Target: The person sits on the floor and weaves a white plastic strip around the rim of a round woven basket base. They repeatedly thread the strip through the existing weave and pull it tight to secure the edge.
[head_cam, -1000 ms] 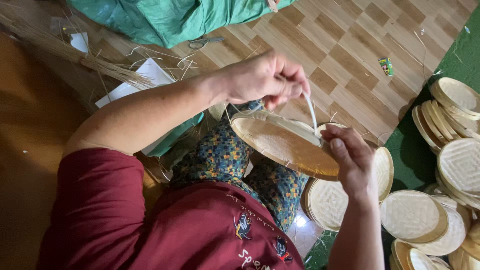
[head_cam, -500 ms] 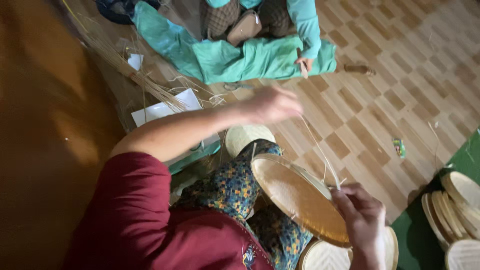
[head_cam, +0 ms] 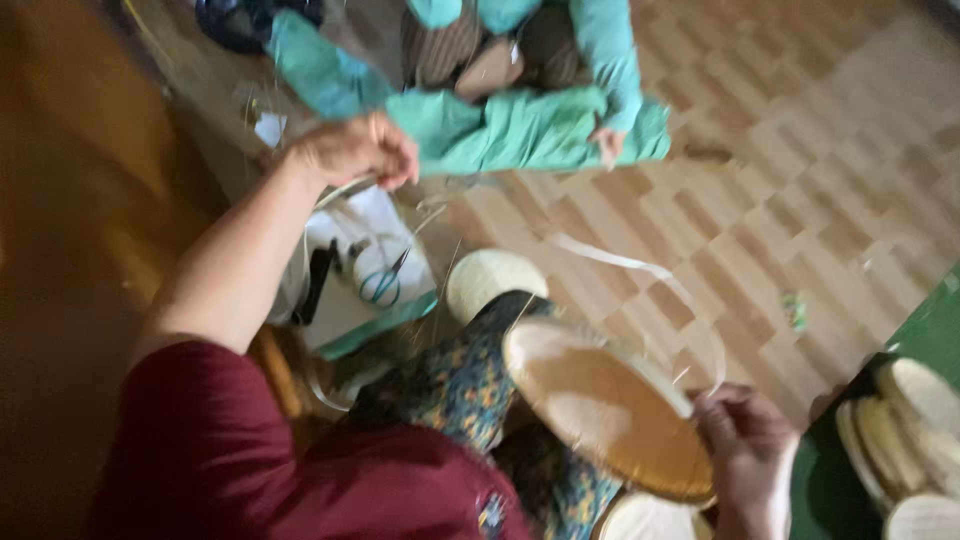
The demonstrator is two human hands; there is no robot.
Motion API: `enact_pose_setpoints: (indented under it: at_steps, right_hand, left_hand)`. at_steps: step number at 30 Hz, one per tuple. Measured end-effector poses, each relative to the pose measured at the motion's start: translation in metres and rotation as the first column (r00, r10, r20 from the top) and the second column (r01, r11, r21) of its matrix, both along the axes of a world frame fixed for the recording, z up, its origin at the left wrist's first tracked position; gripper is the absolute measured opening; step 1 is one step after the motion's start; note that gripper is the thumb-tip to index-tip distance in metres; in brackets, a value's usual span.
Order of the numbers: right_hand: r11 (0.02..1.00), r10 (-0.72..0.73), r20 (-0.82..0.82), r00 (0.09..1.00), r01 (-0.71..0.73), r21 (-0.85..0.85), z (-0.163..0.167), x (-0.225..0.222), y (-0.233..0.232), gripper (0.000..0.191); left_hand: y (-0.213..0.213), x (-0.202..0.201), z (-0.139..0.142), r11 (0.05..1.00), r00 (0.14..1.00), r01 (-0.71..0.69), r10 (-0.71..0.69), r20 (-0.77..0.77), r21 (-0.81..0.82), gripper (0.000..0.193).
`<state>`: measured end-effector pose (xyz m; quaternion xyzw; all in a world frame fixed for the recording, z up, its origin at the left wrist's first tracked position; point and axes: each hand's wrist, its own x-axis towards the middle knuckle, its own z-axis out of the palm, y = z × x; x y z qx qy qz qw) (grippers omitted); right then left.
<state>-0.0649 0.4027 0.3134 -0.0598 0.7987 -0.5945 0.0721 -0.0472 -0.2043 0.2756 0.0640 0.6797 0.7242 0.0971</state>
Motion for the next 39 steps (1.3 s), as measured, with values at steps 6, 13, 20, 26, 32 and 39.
enact_pose_setpoints:
  at_steps: [6,13,20,26,32,39]
  right_hand:
    - [0.998,0.025,-0.172,0.985,-0.036,-0.059,0.012,-0.001,-0.021,0.010]
    - [0.988,-0.039,-0.263,0.964,0.077,0.135,0.034,0.013,-0.054,0.048]
    - [0.986,-0.165,-0.200,0.966,0.169,0.002,0.036,0.023,-0.046,0.031]
    - [0.933,-0.211,-0.066,0.975,0.180,-0.313,0.003,0.023,-0.028,0.007]
    - [0.939,-0.086,-0.089,0.992,0.051,-0.340,-0.003,0.018,-0.012,0.008]
    - [0.935,-0.038,-0.009,0.999,0.032,-0.354,0.004,0.025,-0.016,0.008]
  left_hand:
    - [0.049,-0.039,0.029,0.962,0.980,-0.142,0.103,-0.169,-0.235,0.010]
    - [0.254,-0.094,0.051,0.785,0.797,-0.050,-0.341,-0.499,-0.618,0.022]
    - [0.350,-0.093,0.083,0.582,0.647,0.087,-0.650,-0.399,-0.808,0.022]
    - [0.244,-0.137,0.036,0.828,0.783,0.003,-0.351,-0.513,-0.561,0.019]
    - [0.165,-0.110,0.075,0.135,0.794,-0.579,-0.130,-0.594,-0.804,0.017]
    - [0.320,-0.054,0.120,0.863,0.174,-0.319,-0.354,-0.919,-0.392,0.023]
